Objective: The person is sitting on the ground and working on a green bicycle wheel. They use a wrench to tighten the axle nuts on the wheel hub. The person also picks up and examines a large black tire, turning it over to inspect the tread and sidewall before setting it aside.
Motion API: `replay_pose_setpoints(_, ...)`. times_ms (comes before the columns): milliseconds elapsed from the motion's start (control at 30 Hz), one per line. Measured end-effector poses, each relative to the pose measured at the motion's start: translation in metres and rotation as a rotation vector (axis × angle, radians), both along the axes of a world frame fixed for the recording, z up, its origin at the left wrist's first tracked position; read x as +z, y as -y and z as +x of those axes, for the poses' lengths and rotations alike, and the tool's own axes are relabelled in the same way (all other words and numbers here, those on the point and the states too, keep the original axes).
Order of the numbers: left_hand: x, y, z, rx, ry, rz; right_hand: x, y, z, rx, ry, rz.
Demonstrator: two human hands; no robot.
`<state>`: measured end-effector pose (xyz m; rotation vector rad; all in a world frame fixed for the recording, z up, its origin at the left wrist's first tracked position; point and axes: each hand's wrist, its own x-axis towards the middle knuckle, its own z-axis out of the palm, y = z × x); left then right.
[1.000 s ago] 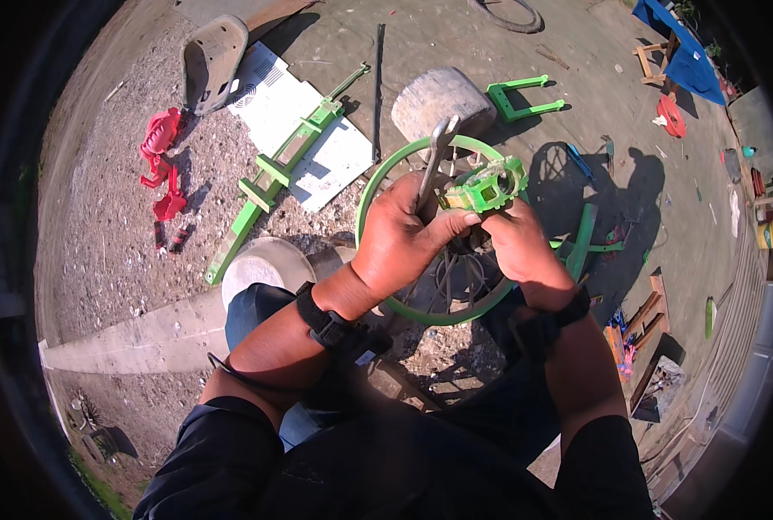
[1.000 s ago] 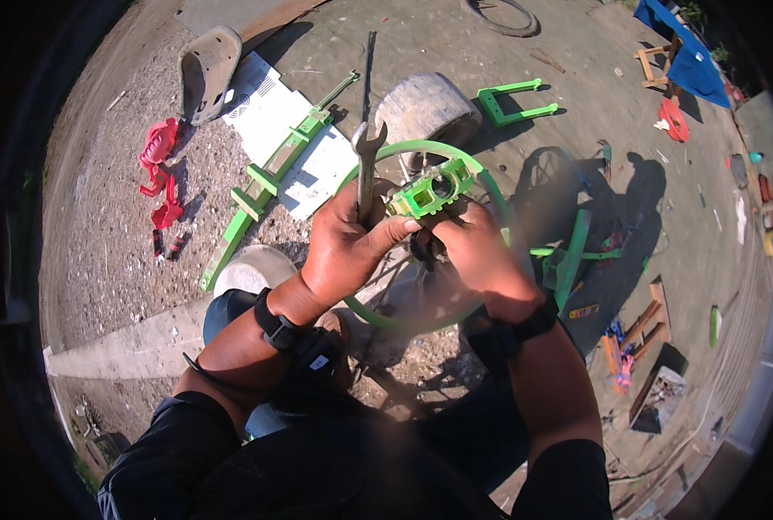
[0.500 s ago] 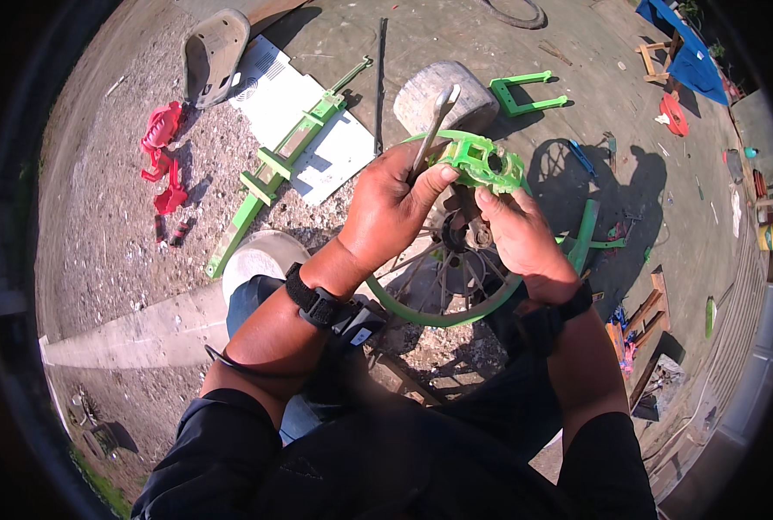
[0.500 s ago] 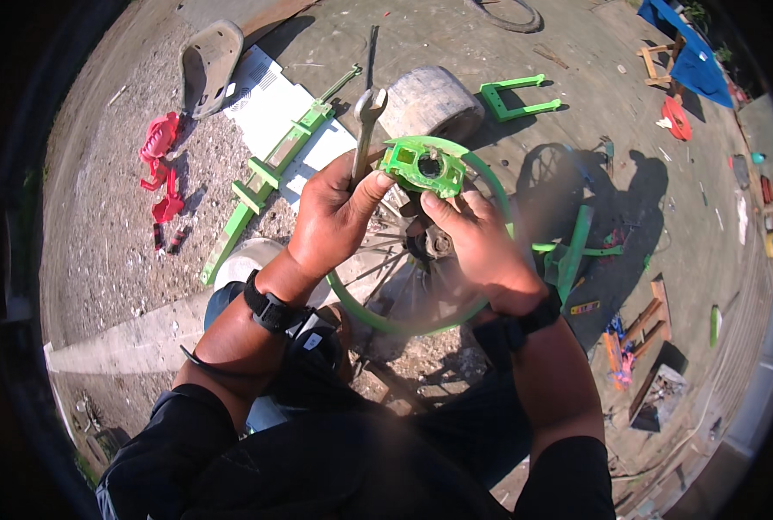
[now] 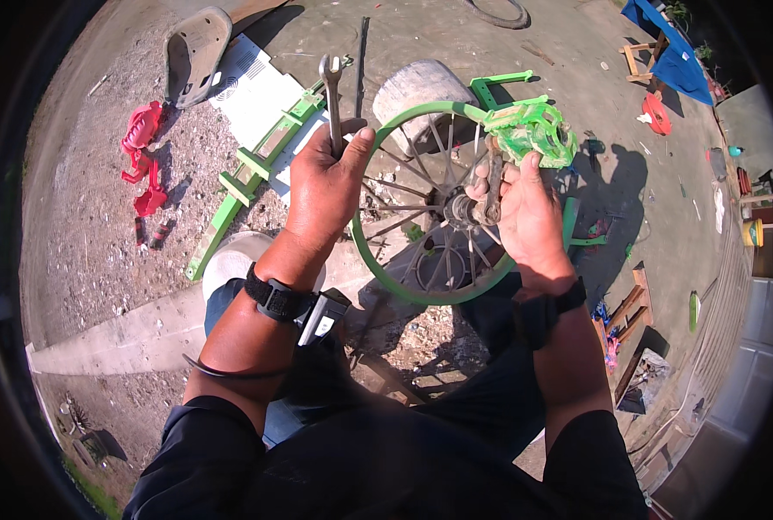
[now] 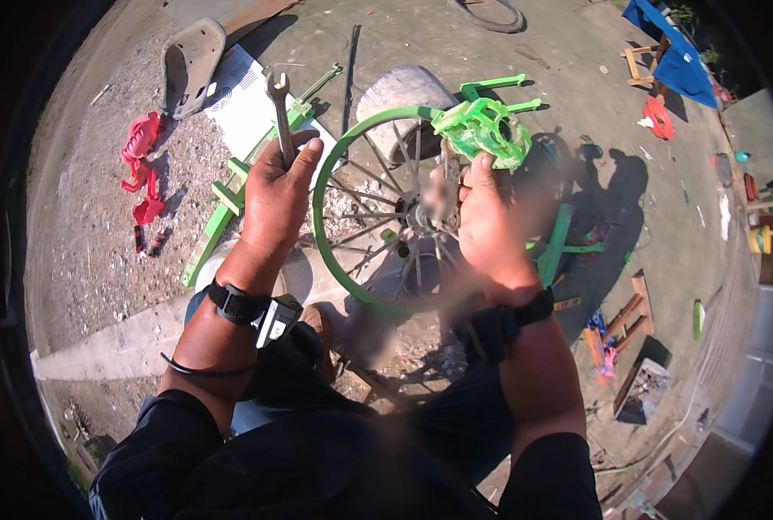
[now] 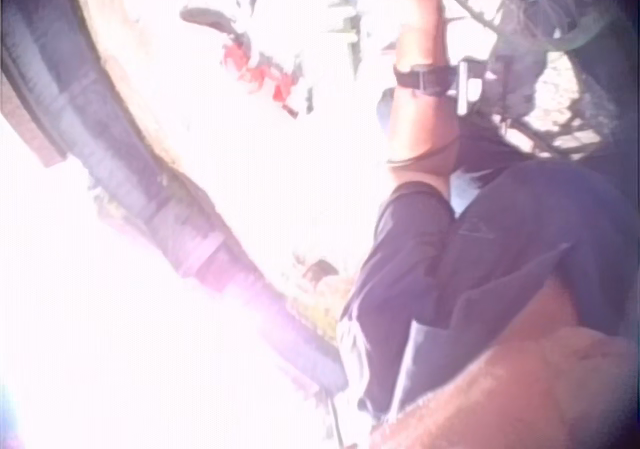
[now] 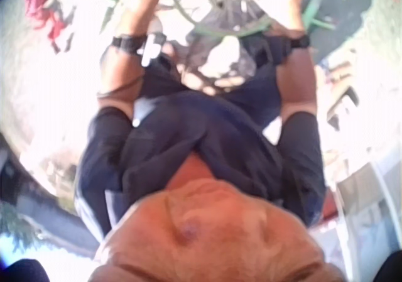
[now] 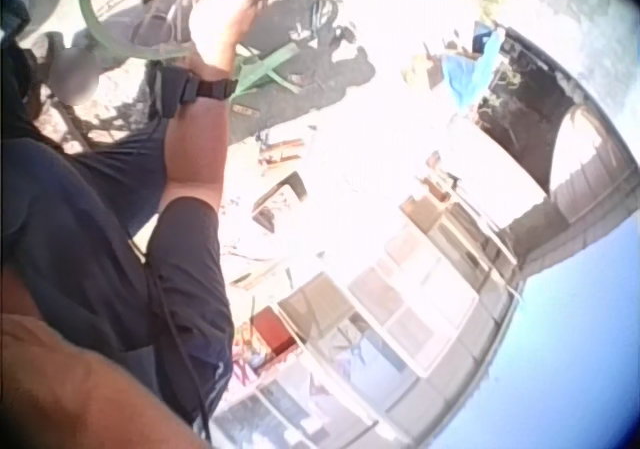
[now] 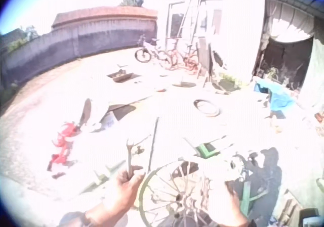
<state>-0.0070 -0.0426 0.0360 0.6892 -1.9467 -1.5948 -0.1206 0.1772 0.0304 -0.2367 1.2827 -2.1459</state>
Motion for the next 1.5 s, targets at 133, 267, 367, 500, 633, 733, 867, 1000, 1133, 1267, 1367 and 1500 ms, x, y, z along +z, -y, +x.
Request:
replay_pose_setpoints(133, 0.001, 0.004, 0.000, 0.008, 0.102, 0.262, 0.013, -0.016, -0.013, 0.034, -0.021, 0.026)
replay_pose_setpoints(267, -0.012, -0.002, -0.001, -0.043, 0.194, 0.276, 0.019, -0.020, -0.018, -0.303, -0.153, 0.077)
replay_pose_setpoints(367, -0.018, -0.012, -0.001, -0.066, 0.176, 0.295, 0.029, -0.030, -0.024, -0.240, -0.289, 0.155)
replay_pose_setpoints(500, -0.005, -0.016, 0.002, -0.209, 0.200, 0.454, 0.027, -0.049, -0.040, -0.263, -0.305, 0.137)
replay_pose_setpoints(633, -0.004, -0.013, 0.011, -0.339, 0.113, 0.667, 0.039, -0.049, -0.038, -0.218, -0.093, -0.059)
replay_pose_setpoints(733, -0.003, -0.013, 0.018, -0.437, -0.014, 0.731, 0.047, -0.052, -0.033, -0.075, -0.127, -0.145)
replay_pose_setpoints(867, 0.005, -0.014, 0.023, -0.502, -0.119, 0.705, 0.045, -0.054, -0.034, -0.013, -0.121, -0.156)
replay_pose_setpoints(1000, 0.015, -0.018, 0.026, -0.520, -0.148, 0.663, 0.045, -0.057, -0.035, 0.042, -0.048, -0.213)
replay_pose_setpoints(1133, 0.011, -0.014, 0.027, -0.553, -0.110, 0.645, 0.045, -0.058, -0.037, 0.084, -0.019, -0.261)
replay_pose_setpoints(1267, 0.006, -0.011, 0.028, -0.569, -0.071, 0.653, 0.043, -0.060, -0.038, 0.087, -0.014, -0.258)
replay_pose_setpoints(1367, 0.006, -0.010, 0.028, -0.580, -0.067, 0.656, 0.044, -0.061, -0.038, 0.137, 0.009, -0.293)
replay_pose_setpoints(1500, 0.004, -0.012, 0.029, -0.578, -0.090, 0.660, 0.050, -0.052, -0.031, 0.000, -0.040, -0.161)
